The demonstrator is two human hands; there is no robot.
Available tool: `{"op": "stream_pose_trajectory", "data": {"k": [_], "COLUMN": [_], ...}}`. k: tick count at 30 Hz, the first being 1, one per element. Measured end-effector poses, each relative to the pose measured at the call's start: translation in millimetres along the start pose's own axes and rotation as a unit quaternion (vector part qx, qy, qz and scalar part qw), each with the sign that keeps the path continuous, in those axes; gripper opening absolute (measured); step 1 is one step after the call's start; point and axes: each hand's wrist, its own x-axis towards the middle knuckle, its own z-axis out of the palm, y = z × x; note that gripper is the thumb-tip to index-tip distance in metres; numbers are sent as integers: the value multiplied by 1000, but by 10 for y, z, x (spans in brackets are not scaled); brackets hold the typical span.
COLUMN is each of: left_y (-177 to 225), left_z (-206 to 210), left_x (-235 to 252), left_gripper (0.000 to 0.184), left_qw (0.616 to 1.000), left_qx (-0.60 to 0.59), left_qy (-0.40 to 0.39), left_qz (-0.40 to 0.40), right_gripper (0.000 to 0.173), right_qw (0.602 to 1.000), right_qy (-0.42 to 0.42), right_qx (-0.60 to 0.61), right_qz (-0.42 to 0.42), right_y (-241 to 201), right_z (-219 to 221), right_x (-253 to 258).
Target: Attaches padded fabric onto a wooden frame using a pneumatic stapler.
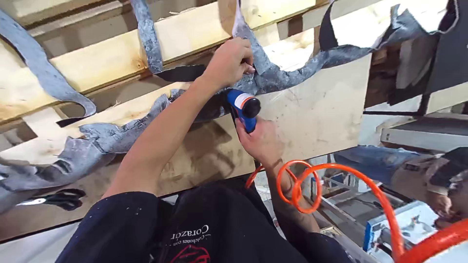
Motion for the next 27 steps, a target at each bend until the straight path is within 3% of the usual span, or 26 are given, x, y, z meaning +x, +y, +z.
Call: {"op": "stream_pose_trajectory", "data": {"k": [3,6,8,10,12,14,17,20,22,24,27], "left_y": [63,174,445,832,1142,1361,1607,1706,1786,1882,1877], "left_z": [18,59,187,475,801,970,1067,1159,1157,1125,1089], "left_x": [-14,-81,50,346,723,1020,1087,1043,1085,1142,1215], "left_gripper": [23,27,41,58,69,61,51,40,52,61,52], "left_qw": [1000,998,995,995,989,974,942,937,928,902,893], "left_qx": [3,14,34,75,121,153,167,156,138,135,136], "left_qy": [21,64,91,69,0,-45,-90,-31,1,-24,-69], "left_qz": [12,-3,-7,-18,-81,-162,-276,-313,-347,-409,-423], "right_gripper": [29,34,36,34,36,41,47,47,46,45,45], "right_qw": [1000,997,995,997,997,996,992,991,990,990,990], "right_qy": [-16,17,30,28,2,-3,-25,-46,-50,-60,-76], "right_qx": [3,62,64,13,-48,-89,-113,-115,-112,-106,-99], "right_qz": [13,42,63,65,54,7,-50,-59,-65,-65,-63], "right_y": [129,554,1031,1554,2045,2494,3016,3298,3356,3361,3366], "right_z": [-166,-419,-555,-580,-595,-701,-962,-1141,-1218,-1255,-1287], "right_x": [-87,-359,-452,-466,-439,-380,-339,-284,-227,-200,-161]}}
